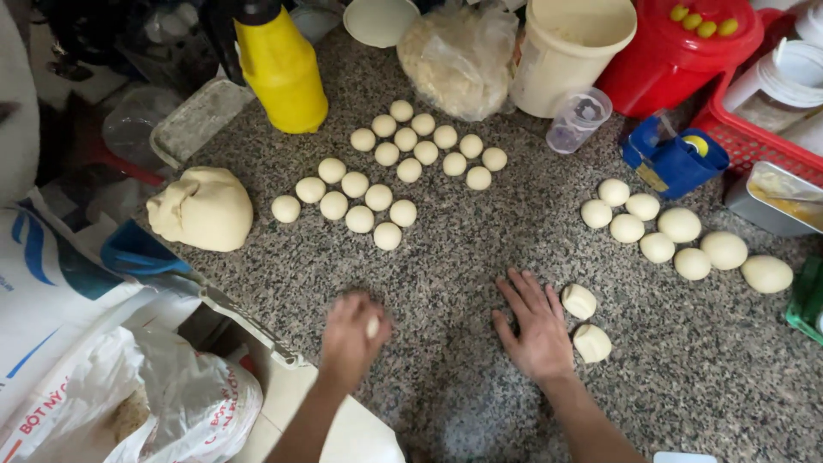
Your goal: The person shapes portions of dough into small balls on a counter and weighs them on a scale.
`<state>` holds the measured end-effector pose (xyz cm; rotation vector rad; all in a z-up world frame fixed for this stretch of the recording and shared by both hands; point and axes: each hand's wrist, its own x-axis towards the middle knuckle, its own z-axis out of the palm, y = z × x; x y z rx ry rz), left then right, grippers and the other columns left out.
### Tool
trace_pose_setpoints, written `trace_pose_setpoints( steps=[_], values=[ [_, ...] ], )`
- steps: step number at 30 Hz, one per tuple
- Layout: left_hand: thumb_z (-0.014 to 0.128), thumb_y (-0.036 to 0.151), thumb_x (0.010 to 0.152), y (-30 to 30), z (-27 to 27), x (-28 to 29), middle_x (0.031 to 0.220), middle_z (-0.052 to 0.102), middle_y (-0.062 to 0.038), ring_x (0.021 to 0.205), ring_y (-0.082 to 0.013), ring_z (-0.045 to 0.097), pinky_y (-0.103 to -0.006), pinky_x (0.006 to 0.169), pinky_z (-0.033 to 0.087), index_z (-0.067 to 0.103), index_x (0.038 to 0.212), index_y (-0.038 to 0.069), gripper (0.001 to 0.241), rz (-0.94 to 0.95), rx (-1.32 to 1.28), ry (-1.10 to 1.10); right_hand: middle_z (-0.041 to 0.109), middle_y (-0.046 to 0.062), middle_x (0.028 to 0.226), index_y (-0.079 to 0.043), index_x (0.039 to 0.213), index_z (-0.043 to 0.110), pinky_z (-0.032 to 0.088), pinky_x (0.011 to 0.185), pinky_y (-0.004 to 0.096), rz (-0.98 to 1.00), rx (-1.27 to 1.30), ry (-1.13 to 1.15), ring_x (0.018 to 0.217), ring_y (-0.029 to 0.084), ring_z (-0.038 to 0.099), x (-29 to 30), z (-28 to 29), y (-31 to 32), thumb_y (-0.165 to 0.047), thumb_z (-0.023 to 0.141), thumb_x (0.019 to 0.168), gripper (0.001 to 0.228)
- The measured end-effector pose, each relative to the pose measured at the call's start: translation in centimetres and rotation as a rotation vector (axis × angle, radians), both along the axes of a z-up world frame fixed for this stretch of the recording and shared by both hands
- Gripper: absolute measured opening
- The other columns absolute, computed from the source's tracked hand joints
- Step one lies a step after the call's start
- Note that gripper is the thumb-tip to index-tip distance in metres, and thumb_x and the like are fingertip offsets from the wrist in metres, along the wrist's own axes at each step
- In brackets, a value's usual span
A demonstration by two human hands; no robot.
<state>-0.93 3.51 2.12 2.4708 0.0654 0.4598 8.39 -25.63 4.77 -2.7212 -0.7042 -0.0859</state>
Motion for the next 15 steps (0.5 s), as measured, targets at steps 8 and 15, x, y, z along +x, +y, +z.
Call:
trace_pose_setpoints(
  steps=[8, 15],
  values=[
    [0.071, 0.026, 0.088, -5.1, -0.1, -0.2, 0.089, 0.062, -0.007, 0.082, -0.022, 0.058, -0.039, 0.073, 0.054, 0.061, 0.077, 0.011, 0.021, 0.187, -0.104, -0.097, 0.04, 0.001, 0.164, -0.015, 0.148, 0.051, 0.013, 0.129, 0.046, -0.02, -0.042, 0.056, 0.157, 0.021, 0.025, -0.3, 0.5, 0.1, -0.04, 0.052, 0.097, 0.057],
    [0.077, 0.026, 0.083, 0.1, -0.4, 0.2, 0.095, 0.061, -0.006, 0.079, -0.0185, 0.057, -0.0328, 0.069, 0.051, 0.068, 0.087, 0.008, 0.02, 0.143, 0.197, -0.168, 0.042, 0.001, 0.163, -0.015, 0.148, 0.052, 0.015, 0.128, 0.046, -0.004, -0.014, 0.031, 0.156, 0.022, 0.027, -0.4, 0.0, -0.2, -0.04, 0.054, 0.096, 0.058]
  ],
)
